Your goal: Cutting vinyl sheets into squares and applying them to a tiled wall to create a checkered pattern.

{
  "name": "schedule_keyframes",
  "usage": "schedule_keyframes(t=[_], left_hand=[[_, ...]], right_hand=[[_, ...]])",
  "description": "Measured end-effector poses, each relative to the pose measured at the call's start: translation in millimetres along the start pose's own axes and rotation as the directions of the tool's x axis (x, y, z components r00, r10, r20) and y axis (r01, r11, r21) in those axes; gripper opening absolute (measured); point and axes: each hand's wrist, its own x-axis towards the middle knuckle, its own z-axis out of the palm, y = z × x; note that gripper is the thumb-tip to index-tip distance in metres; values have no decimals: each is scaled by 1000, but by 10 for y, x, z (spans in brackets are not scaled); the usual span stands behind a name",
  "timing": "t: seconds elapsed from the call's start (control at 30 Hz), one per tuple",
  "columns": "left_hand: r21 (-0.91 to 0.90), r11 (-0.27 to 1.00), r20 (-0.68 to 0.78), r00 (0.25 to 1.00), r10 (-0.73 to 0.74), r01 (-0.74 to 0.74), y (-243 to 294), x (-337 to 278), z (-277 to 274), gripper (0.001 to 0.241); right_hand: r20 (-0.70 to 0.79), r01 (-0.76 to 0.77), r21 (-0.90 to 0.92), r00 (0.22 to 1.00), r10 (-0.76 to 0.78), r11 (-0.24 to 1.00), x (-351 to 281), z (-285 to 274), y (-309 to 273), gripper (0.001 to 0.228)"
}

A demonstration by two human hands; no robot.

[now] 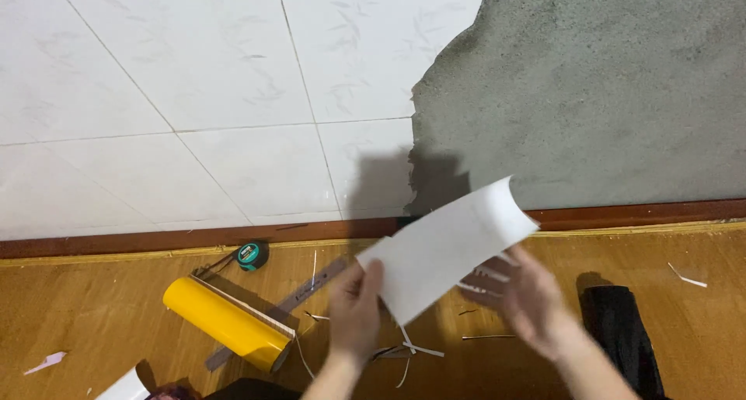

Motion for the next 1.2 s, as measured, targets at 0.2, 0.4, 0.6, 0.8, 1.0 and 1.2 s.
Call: schedule_keyframes(t=[0.2, 0.4, 0.6, 0.8, 1.0, 1.2], left_hand=[[89, 996, 292, 956, -21, -5, -162, -177, 48, 25], [854, 246, 518, 798, -307, -459, -1412, 299, -858, 42], [895, -232, 213, 823, -526, -381, -2042, 335, -794, 39], [917, -78, 240, 698, -675, -390, -1729, 200, -653, 34], [823, -123, 419, 739, -527, -555, -1575, 98, -483, 26], [928, 51, 260, 543, -798, -369, -392, 86, -95, 63]], right_hand=[[-492, -116, -354, 867, -79, 928, -14, 624, 150, 64], [-747, -283, -355, 659, -88, 891, 5, 511, -258, 49], [-759, -294, -415, 633, -150, 861, -58, 426, -489, 54], [-761, -279, -459, 613, -212, 843, -101, 356, -643, 60], [-801, -224, -373, 567, -191, 900, -115, 385, -754, 65], [-803, -147, -176, 593, -56, 973, -111, 362, -789, 70]])
